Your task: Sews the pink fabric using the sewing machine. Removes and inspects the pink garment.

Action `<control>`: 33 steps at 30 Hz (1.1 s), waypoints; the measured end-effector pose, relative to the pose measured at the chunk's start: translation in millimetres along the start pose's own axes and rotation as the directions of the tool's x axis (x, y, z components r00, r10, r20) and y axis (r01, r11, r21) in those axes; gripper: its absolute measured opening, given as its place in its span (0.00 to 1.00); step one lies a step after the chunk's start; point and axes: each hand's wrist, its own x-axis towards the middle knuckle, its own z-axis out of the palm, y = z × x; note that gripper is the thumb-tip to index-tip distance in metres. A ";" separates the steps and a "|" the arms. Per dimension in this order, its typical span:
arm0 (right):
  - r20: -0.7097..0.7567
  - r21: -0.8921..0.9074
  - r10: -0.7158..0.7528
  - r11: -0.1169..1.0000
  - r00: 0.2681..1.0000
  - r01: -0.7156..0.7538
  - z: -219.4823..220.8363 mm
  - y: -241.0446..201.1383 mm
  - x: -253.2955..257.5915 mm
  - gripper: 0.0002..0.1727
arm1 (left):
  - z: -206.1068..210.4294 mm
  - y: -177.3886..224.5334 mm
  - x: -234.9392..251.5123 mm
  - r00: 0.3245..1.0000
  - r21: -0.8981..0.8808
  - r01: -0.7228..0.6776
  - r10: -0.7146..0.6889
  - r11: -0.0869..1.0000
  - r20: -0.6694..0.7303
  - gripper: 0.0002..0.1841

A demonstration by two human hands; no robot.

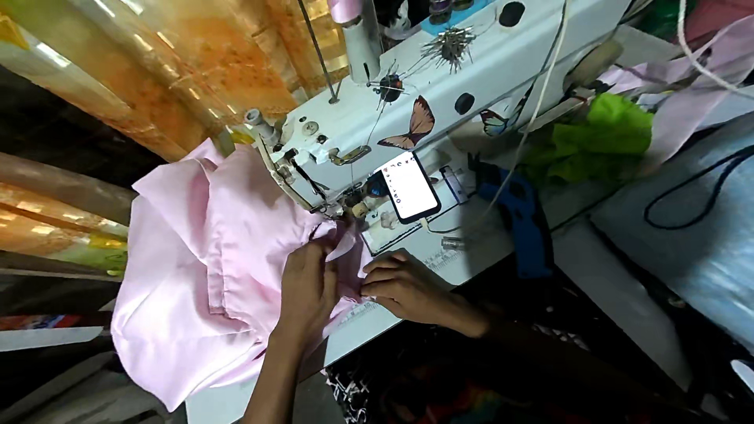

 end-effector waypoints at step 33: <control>-0.018 -0.062 0.015 0.998 1.000 -0.016 2.7 -7.4 2.7 0.14 | 21.1 -50.2 11.8 0.983 -0.235 0.125 -0.088 0.964 0.162 0.15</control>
